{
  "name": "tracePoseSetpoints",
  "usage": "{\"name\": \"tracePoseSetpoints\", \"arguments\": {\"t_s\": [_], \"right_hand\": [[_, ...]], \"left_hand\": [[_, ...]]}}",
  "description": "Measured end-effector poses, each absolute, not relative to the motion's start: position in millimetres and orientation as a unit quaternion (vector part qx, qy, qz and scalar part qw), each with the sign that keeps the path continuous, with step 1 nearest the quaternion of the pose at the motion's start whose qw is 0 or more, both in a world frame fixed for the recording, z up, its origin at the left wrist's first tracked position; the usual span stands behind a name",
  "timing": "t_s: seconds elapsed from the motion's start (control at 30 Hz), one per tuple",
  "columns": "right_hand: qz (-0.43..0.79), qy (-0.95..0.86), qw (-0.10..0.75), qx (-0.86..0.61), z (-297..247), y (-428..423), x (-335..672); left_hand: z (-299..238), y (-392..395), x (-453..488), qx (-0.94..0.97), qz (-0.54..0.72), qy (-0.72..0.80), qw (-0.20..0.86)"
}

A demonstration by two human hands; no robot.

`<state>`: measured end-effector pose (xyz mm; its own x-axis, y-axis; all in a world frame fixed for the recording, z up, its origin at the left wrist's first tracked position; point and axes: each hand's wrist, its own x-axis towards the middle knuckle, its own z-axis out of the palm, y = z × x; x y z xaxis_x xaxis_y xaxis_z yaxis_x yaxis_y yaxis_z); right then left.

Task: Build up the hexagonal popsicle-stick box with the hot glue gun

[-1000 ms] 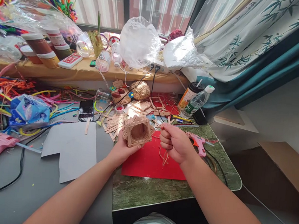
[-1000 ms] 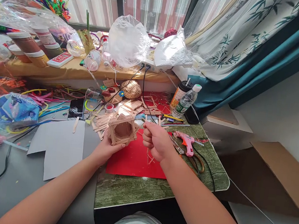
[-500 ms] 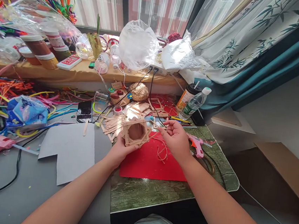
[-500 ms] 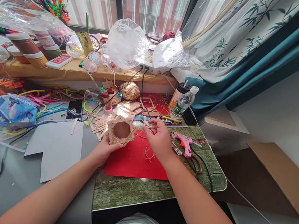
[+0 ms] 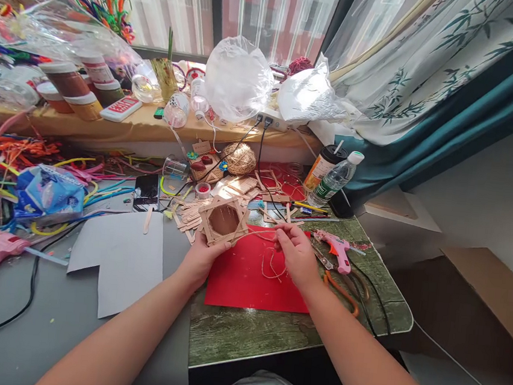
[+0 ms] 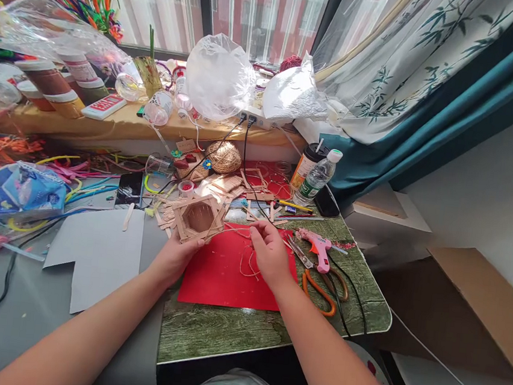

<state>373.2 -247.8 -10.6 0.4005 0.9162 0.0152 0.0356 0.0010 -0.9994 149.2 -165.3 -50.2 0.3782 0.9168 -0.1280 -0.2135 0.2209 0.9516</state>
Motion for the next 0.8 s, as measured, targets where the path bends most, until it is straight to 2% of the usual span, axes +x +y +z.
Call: {"name": "tracePoseSetpoints", "arguments": {"t_s": [0.13, 0.23, 0.37, 0.53, 0.63, 0.8], "right_hand": [[0.366, -0.469, 0.523, -0.61, -42.7, -268.3, 360.9], [0.305, -0.54, 0.485, -0.617, -48.2, -279.0, 358.3], [0.228, -0.556, 0.519, -0.608, -33.5, -281.8, 356.5], [0.372, -0.438, 0.604, -0.552, -19.3, -267.3, 342.4], [0.442, -0.407, 0.608, -0.52, -17.9, -259.4, 333.8], [0.451, -0.391, 0.597, -0.535, -16.3, -258.1, 327.7]], "left_hand": [[-51.6, -166.2, 148.9, 0.44, 0.434, 0.394, 0.68], [-49.8, -167.9, 148.2, 0.455, 0.431, 0.4, 0.669], [-46.7, -171.6, 147.6, 0.481, 0.401, 0.38, 0.68], [-45.0, -178.2, 146.4, 0.536, 0.352, 0.365, 0.674], [-44.5, -181.4, 145.3, 0.565, 0.339, 0.348, 0.667], [-43.0, -183.5, 146.3, 0.56, 0.334, 0.343, 0.676]]}}
